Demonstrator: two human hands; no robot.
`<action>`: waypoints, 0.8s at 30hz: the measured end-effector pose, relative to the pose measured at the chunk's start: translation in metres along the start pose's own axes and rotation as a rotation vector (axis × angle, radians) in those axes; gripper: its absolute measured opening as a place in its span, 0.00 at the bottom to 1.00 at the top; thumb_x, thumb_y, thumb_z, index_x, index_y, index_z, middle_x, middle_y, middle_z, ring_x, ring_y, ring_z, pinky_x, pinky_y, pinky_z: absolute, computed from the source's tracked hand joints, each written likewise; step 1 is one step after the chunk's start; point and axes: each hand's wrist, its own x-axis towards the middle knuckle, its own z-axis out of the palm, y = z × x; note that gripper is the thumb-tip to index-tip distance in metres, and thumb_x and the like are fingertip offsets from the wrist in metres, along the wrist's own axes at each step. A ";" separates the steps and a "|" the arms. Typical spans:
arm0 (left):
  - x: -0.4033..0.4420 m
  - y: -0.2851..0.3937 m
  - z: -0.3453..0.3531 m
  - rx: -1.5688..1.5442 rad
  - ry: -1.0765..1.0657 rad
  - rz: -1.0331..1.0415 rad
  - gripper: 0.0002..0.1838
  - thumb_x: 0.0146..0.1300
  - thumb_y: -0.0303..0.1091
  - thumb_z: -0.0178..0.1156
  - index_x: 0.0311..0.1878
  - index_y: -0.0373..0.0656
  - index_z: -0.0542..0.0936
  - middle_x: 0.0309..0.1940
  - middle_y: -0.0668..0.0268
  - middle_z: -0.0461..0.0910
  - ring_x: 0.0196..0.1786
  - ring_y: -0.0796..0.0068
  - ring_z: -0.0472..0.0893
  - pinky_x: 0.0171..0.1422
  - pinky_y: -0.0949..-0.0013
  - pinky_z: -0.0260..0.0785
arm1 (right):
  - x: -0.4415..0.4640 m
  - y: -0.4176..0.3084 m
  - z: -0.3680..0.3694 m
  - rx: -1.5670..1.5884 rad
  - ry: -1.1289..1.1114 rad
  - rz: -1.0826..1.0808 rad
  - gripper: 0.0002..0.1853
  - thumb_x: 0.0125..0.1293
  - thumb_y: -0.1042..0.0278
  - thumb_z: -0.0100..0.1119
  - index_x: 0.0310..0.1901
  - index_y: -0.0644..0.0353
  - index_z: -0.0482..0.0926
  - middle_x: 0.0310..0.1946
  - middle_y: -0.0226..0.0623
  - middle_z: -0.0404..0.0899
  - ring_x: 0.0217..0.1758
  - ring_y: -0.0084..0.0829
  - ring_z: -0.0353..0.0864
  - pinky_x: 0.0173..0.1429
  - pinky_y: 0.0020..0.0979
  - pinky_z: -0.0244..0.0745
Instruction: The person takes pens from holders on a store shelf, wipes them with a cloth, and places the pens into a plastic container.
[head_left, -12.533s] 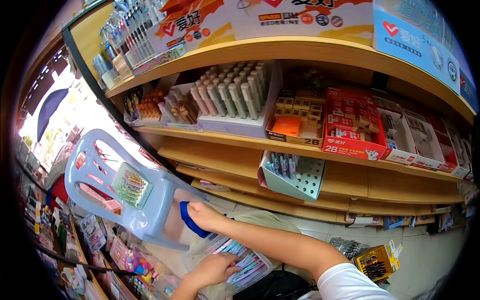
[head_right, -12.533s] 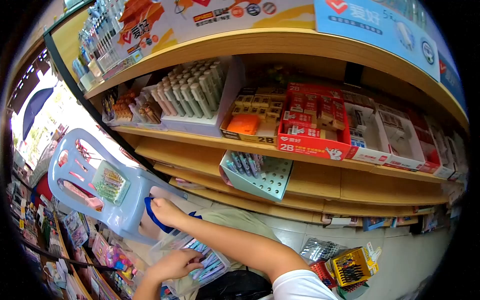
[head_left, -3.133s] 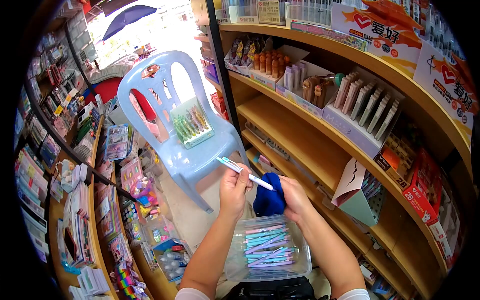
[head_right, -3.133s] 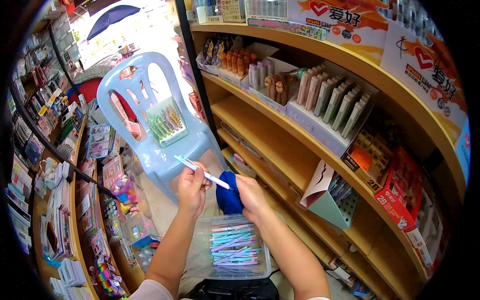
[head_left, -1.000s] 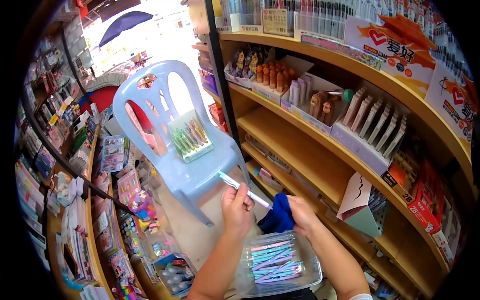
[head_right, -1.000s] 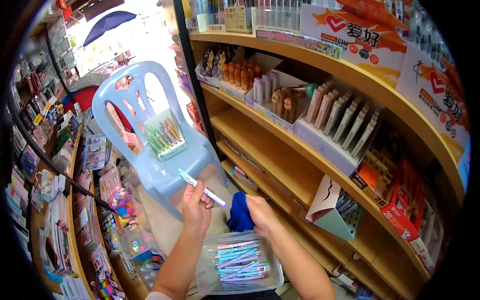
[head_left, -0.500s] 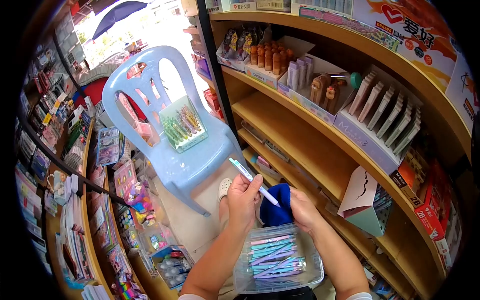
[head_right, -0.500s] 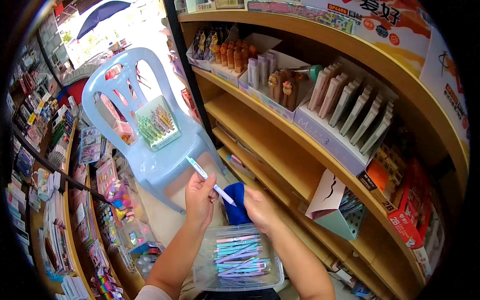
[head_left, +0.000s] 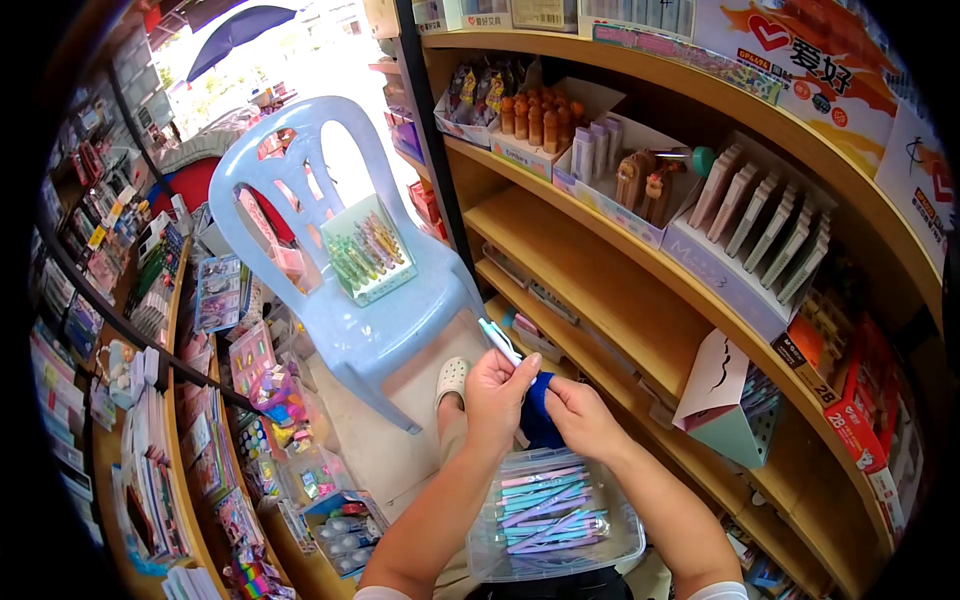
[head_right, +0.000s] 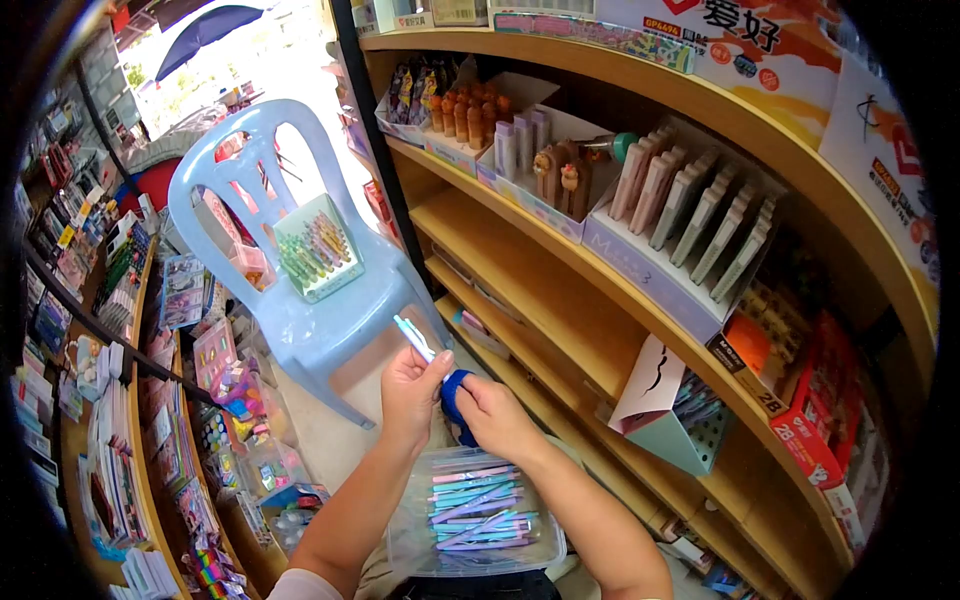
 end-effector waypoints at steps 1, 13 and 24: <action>-0.001 0.002 -0.001 -0.014 -0.030 -0.009 0.07 0.56 0.28 0.60 0.28 0.41 0.70 0.22 0.71 0.73 0.22 0.88 0.69 0.27 0.84 0.61 | 0.000 0.001 0.000 0.014 -0.010 -0.004 0.11 0.65 0.66 0.42 0.37 0.65 0.73 0.26 0.26 0.72 0.28 0.16 0.68 0.34 0.19 0.66; -0.008 0.000 -0.011 -0.100 -0.217 -0.016 0.08 0.59 0.34 0.56 0.34 0.39 0.73 0.20 0.72 0.69 0.22 0.86 0.64 0.27 0.81 0.54 | -0.001 0.002 -0.009 0.679 -0.018 0.333 0.11 0.63 0.65 0.46 0.36 0.63 0.76 0.27 0.29 0.77 0.24 0.17 0.74 0.29 0.17 0.70; -0.008 0.002 -0.012 -0.222 -0.175 0.011 0.10 0.62 0.37 0.52 0.35 0.39 0.70 0.19 0.72 0.64 0.22 0.83 0.63 0.27 0.80 0.54 | -0.004 0.002 -0.011 0.804 0.105 0.347 0.10 0.63 0.65 0.47 0.29 0.60 0.75 0.21 0.29 0.74 0.20 0.20 0.72 0.25 0.22 0.71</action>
